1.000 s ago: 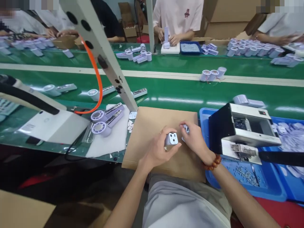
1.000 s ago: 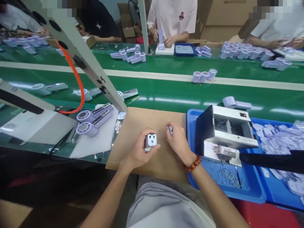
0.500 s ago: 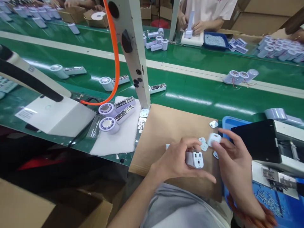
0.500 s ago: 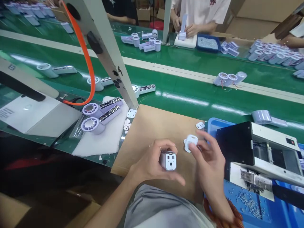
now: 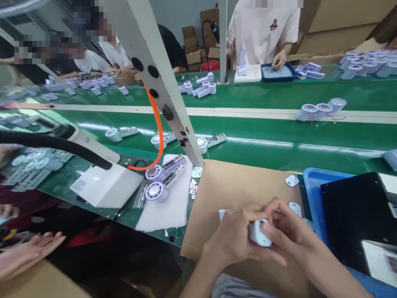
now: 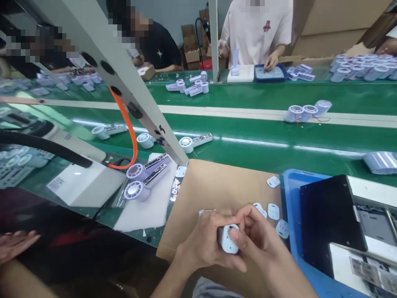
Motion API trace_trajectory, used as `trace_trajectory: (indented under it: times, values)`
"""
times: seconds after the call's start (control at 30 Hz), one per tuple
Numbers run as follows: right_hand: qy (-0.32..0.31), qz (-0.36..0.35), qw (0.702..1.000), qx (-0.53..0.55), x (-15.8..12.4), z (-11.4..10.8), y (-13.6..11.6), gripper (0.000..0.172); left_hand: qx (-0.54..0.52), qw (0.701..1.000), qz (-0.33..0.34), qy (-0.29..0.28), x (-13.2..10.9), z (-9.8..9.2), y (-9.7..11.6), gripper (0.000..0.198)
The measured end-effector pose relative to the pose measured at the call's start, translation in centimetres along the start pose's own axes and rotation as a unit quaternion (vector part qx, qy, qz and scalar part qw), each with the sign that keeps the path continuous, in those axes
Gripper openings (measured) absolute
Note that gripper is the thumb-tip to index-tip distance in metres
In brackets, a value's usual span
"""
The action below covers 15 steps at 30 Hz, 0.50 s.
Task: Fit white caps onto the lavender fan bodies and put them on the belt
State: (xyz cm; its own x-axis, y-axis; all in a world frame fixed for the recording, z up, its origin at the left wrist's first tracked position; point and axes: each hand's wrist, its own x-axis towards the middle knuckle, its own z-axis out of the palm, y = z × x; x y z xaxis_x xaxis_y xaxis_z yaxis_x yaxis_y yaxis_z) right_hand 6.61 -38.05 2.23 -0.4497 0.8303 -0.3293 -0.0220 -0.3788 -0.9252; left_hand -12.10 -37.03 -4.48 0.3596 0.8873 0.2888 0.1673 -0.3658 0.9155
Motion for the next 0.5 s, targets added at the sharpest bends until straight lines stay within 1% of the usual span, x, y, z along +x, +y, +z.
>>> trace_trajectory:
  times: [0.03, 0.1, 0.17, 0.23, 0.27, 0.3, 0.33, 0.37, 0.4, 0.43, 0.47, 0.5]
  values:
    - [-0.041, -0.007, 0.999, -0.022, 0.6, -0.2, -0.4, 0.08, 0.003, 1.0, -0.002, 0.02, -0.2, -0.6, -0.2, 0.072]
    - [-0.101, -0.036, 0.992, -0.064, 1.9, -0.3, -1.3, 0.082, 0.003, 0.997, 0.015, 0.073, -0.9, -1.7, -0.6, 0.077]
    - [-0.139, -0.064, 0.982, -0.107, 3.7, -0.3, -2.4, 0.08, 0.007, 0.991, 0.043, 0.126, -1.6, -2.7, -1.1, 0.076]
    - [-0.156, -0.09, 0.972, -0.151, 7.0, -0.5, -3.4, 0.079, 0.014, 0.983, 0.066, 0.172, -2.0, -3.4, -1.5, 0.062]
    - [-0.163, -0.102, 0.966, -0.175, 9.4, -0.6, -3.9, 0.075, 0.016, 0.978, 0.079, 0.19, -2.0, -3.5, -1.6, 0.052]
    - [-0.144, -0.127, 0.961, -0.199, 12.2, -0.8, -4.4, 0.067, 0.017, 0.974, 0.092, 0.205, -2.0, -3.6, -1.6, 0.045]
    - [-0.09, -0.142, 0.959, -0.228, 15.4, -0.8, -4.8, 0.048, 0.016, 0.971, 0.105, 0.216, -1.8, -3.7, -1.6, 0.039]
    - [-0.008, -0.14, 0.954, -0.265, 18.6, -0.8, -5.2, 0.031, 0.015, 0.967, 0.119, 0.225, -1.6, -3.7, -1.5, 0.036]
    - [0.066, -0.137, 0.938, -0.313, 21.7, -0.6, -5.5, 0.046, 0.014, 0.964, 0.131, 0.232, -1.4, -3.6, -1.4, 0.034]
    - [0.103, -0.133, 0.92, -0.354, 24.4, -0.4, -5.8, 0.061, 0.012, 0.96, 0.144, 0.239, -1.1, -3.6, -1.2, 0.033]
    - [0.124, -0.124, 0.905, -0.388, 26.7, -0.1, -6.0, 0.067, 0.009, 0.957, 0.154, 0.244, -0.8, -3.7, -1.1, 0.031]
    - [0.131, -0.114, 0.893, -0.415, 28.5, 0.2, -6.2, 0.066, 0.003, 0.955, 0.163, 0.248, -0.6, -3.7, -1.0, 0.029]
